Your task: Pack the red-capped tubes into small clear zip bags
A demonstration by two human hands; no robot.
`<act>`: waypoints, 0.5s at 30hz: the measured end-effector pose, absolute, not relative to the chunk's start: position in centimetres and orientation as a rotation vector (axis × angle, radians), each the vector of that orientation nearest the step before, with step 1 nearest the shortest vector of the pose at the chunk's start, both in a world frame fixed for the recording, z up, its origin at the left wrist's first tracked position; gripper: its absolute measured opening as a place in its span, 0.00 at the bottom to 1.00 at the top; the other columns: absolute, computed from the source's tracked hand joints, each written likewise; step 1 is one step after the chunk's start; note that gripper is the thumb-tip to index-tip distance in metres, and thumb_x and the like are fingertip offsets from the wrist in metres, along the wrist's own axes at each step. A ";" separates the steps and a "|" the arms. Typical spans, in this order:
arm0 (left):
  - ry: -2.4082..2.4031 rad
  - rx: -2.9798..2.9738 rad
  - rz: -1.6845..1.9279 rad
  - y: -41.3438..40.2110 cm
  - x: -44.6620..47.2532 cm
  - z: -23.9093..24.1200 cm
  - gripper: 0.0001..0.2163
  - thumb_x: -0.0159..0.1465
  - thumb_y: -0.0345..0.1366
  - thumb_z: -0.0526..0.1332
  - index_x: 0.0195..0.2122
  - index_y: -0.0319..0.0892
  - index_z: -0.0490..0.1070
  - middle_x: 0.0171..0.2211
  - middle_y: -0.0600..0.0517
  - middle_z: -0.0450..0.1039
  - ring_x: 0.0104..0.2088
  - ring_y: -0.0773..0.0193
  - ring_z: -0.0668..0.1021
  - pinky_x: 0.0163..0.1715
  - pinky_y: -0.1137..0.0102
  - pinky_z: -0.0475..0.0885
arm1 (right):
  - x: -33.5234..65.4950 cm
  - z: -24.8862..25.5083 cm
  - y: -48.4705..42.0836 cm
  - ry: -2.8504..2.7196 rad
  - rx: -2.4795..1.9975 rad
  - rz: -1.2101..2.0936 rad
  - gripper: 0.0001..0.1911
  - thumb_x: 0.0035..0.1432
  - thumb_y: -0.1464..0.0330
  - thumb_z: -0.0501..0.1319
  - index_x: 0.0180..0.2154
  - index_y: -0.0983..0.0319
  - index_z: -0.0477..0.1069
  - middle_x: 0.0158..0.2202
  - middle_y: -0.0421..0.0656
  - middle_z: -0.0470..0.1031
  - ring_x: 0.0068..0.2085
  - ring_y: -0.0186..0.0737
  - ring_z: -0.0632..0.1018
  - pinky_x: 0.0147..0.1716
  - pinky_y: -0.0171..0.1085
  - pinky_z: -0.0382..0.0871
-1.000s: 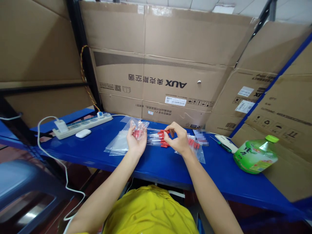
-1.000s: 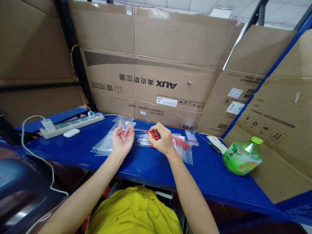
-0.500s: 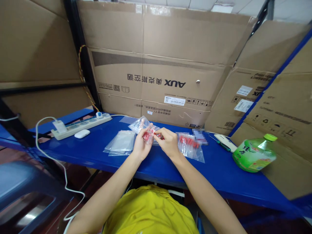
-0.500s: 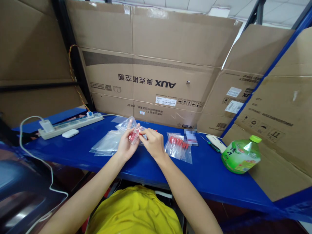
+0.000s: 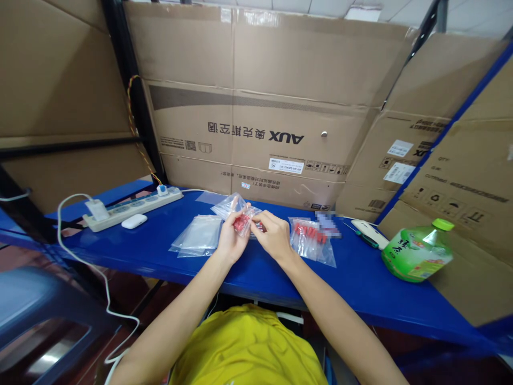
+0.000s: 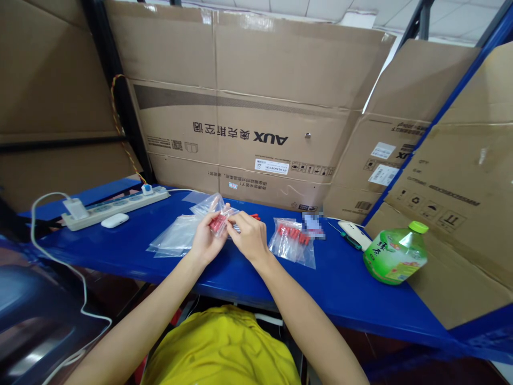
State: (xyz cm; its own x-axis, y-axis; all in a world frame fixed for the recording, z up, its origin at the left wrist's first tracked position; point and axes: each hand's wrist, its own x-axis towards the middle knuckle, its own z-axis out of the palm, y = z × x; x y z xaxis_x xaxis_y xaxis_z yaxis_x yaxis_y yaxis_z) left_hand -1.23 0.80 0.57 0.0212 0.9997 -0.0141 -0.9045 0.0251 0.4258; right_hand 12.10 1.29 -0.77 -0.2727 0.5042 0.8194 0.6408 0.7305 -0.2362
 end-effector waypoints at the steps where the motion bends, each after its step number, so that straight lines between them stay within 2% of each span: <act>1: 0.349 0.337 1.519 0.8 -1.2 0.6 0.22 0.65 0.25 0.59 0.61 0.37 0.73 0.37 0.49 0.84 0.32 0.66 0.84 0.36 0.75 0.79 | 12.1 -0.8 1.3 -1.930 -0.875 -0.172 0.10 0.71 0.66 0.61 0.38 0.59 0.79 0.37 0.42 0.83 0.35 0.36 0.81 0.38 0.34 0.70; 5: 0.348 0.327 1.515 0.7 -1.3 0.8 0.20 0.66 0.25 0.58 0.59 0.35 0.74 0.36 0.47 0.83 0.31 0.65 0.83 0.35 0.74 0.79 | 12.1 -0.7 1.2 -1.934 -0.863 -0.158 0.09 0.71 0.66 0.62 0.38 0.58 0.80 0.38 0.42 0.83 0.36 0.37 0.82 0.38 0.34 0.70; 15: 0.332 0.309 1.540 1.1 -1.9 0.4 0.27 0.64 0.22 0.58 0.64 0.44 0.69 0.45 0.48 0.83 0.33 0.65 0.84 0.36 0.72 0.79 | 12.7 -0.8 1.7 -2.023 -0.941 -0.068 0.11 0.71 0.65 0.62 0.49 0.53 0.83 0.41 0.39 0.87 0.37 0.39 0.84 0.38 0.34 0.72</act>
